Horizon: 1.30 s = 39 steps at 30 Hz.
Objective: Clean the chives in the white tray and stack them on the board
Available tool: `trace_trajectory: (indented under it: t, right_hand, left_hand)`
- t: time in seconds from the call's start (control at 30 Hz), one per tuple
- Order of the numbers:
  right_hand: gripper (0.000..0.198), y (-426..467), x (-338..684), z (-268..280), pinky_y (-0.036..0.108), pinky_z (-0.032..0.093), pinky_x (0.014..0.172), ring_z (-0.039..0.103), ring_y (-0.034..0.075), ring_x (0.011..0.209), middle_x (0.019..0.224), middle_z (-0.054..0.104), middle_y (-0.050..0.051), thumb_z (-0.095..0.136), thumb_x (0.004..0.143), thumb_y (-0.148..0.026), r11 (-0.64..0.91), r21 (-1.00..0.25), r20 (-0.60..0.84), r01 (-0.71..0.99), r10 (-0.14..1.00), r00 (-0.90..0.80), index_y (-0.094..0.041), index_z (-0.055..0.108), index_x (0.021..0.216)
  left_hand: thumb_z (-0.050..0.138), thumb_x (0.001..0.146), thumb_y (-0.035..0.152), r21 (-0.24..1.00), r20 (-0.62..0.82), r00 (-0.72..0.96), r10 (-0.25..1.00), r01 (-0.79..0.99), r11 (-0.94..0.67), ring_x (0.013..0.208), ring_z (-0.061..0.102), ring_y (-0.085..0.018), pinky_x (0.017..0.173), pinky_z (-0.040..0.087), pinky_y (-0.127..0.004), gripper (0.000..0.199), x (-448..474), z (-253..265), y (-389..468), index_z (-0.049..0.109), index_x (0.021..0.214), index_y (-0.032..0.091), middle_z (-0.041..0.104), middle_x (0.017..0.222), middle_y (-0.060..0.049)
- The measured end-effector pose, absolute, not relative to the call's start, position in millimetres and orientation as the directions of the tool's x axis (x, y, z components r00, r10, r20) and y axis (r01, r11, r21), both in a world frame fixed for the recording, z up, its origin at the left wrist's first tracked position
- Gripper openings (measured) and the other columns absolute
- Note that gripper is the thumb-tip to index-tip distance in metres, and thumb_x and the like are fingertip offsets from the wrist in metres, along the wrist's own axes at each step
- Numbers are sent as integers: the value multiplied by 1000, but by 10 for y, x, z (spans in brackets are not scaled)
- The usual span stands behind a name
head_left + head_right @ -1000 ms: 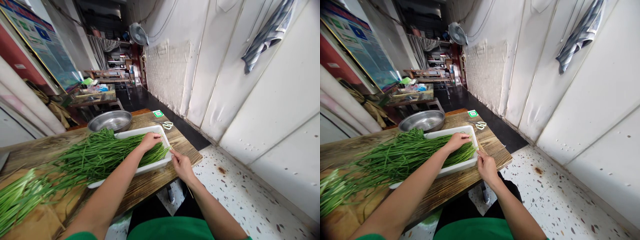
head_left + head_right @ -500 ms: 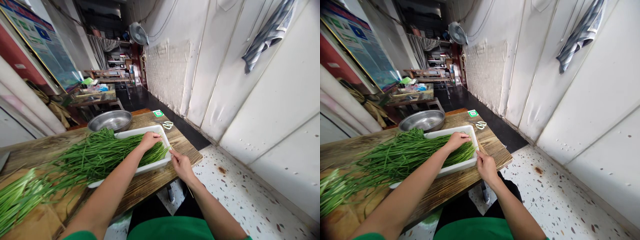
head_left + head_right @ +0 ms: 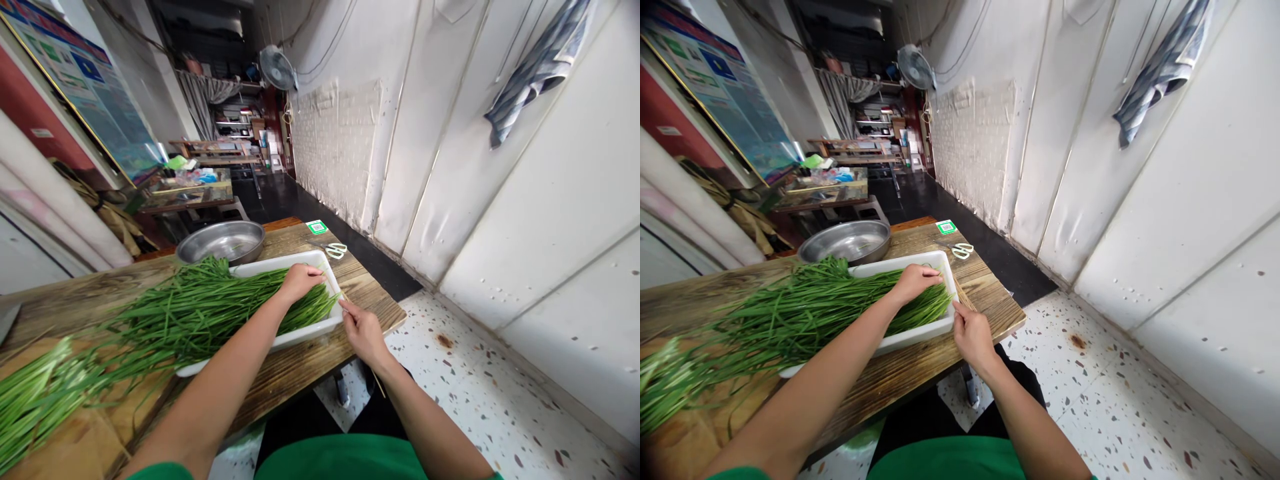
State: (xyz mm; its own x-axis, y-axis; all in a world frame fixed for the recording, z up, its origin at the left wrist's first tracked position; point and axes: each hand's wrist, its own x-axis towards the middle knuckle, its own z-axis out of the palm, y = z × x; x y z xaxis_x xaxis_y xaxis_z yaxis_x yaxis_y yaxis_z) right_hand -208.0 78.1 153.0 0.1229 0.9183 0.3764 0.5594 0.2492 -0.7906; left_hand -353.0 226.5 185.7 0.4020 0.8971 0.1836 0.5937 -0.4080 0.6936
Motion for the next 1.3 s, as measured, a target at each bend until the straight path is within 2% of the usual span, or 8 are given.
trace_trajectory:
  t: [0.33, 0.6, 0.8, 1.13, 1.3]
  right_hand:
    - [36, 777, -2085, 1499, 28, 49, 74, 64, 19, 79, 92, 68, 8, 40, 80, -17, 252, -787, 380, 563, 917, 121, -13, 60, 110]
    - [36, 786, -2091, 1479, 27, 50, 66, 65, 18, 70, 89, 69, 6, 39, 80, -19, 255, -795, 381, 550, 916, 125, -16, 59, 111]
    - [36, 791, -2091, 1479, 27, 50, 71, 65, 18, 74, 89, 69, 6, 40, 80, -18, 238, -793, 371, 561, 919, 134, -16, 60, 110]
    - [38, 770, -2115, 1528, 27, 50, 67, 64, 18, 68, 87, 69, 7, 39, 79, -16, 238, -775, 373, 586, 920, 120, -14, 59, 111]
    - [38, 777, -2117, 1510, 28, 49, 68, 65, 18, 73, 90, 69, 7, 39, 79, -16, 247, -777, 381, 579, 917, 119, -17, 58, 112]
  left_hand:
    - [61, 63, 36, 691, 188, 393, 900, 599, -406, 77, 61, -20, 68, 43, -26, 28, -3529, 1843, 2271, 70, 81, 16, 69, 83, -4]
    - [61, 63, 37, 699, 174, 399, 900, 594, -398, 76, 61, -19, 68, 42, -25, 27, -3530, 1841, 2259, 70, 78, 17, 69, 78, -1]
    - [61, 62, 36, 708, 176, 399, 900, 584, -397, 77, 61, -19, 69, 42, -25, 26, -3526, 1834, 2268, 70, 79, 18, 69, 81, -2]
    - [59, 64, 38, 675, 196, 418, 887, 598, -432, 71, 60, -17, 66, 42, -24, 26, -3541, 1830, 2275, 70, 77, 18, 69, 78, -2]
    - [60, 63, 38, 665, 198, 412, 889, 610, -431, 71, 60, -17, 66, 41, -24, 27, -3538, 1840, 2270, 71, 77, 18, 69, 77, -2]
